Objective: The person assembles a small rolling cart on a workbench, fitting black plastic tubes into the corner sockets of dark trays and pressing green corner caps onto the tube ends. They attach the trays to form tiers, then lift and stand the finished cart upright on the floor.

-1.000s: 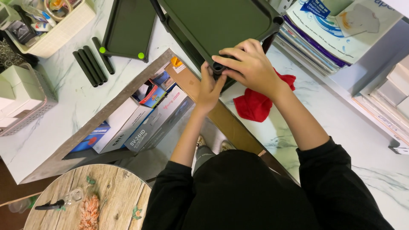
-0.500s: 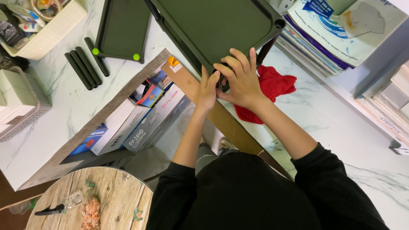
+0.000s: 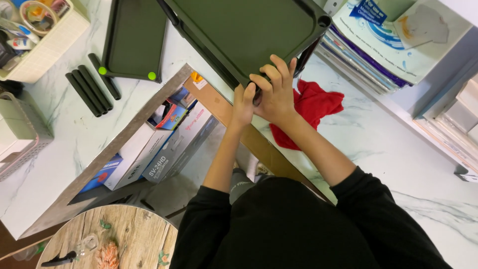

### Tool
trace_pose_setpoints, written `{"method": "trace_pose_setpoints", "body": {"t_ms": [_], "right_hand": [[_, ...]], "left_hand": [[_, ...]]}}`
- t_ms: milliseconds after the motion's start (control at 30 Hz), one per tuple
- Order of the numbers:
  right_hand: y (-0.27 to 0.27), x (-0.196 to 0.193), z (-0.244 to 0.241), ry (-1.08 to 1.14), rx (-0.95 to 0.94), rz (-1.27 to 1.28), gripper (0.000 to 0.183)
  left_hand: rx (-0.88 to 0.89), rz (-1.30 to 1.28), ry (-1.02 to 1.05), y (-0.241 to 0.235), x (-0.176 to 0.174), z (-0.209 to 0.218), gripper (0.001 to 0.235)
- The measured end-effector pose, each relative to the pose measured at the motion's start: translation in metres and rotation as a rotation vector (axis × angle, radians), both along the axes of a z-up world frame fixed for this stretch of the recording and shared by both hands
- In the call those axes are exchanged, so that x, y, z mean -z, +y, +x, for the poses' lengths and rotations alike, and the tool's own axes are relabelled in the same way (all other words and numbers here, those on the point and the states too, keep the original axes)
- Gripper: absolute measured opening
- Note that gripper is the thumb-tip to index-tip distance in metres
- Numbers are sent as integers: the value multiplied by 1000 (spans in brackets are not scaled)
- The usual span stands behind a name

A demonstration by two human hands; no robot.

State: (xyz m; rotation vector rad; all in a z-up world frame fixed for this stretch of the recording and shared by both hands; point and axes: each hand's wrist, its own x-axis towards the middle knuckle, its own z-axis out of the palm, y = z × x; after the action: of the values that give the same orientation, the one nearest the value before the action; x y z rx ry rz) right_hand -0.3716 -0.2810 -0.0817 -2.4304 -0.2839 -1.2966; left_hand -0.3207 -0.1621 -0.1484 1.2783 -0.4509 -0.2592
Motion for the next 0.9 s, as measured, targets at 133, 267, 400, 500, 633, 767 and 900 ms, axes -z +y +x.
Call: {"method": "trace_pose_setpoints", "body": {"t_ms": [133, 267, 400, 500, 633, 767, 900], "right_hand": [[-7, 0, 9, -63, -19, -26, 49], [-11, 6, 15, -147, -78, -57, 51], [-11, 6, 15, -158, -102, -66, 54], [-8, 7, 13, -156, -83, -54, 55], [-13, -7, 1, -120, -35, -49, 52], [-33, -43, -24, 146, -244, -10, 65], [-79, -29, -31, 201, -227, 356, 64]], "left_hand": [[37, -55, 12, -1, 7, 6, 50], [16, -109, 26, -2, -4, 2, 50], [20, -163, 10, -2, -7, 2, 52], [44, -168, 46, -2, 1, 3, 52], [33, -169, 54, -9, -27, -12, 55], [-287, -150, -89, -19, -72, -42, 59], [-767, 161, -519, -11, -116, -52, 66]]}}
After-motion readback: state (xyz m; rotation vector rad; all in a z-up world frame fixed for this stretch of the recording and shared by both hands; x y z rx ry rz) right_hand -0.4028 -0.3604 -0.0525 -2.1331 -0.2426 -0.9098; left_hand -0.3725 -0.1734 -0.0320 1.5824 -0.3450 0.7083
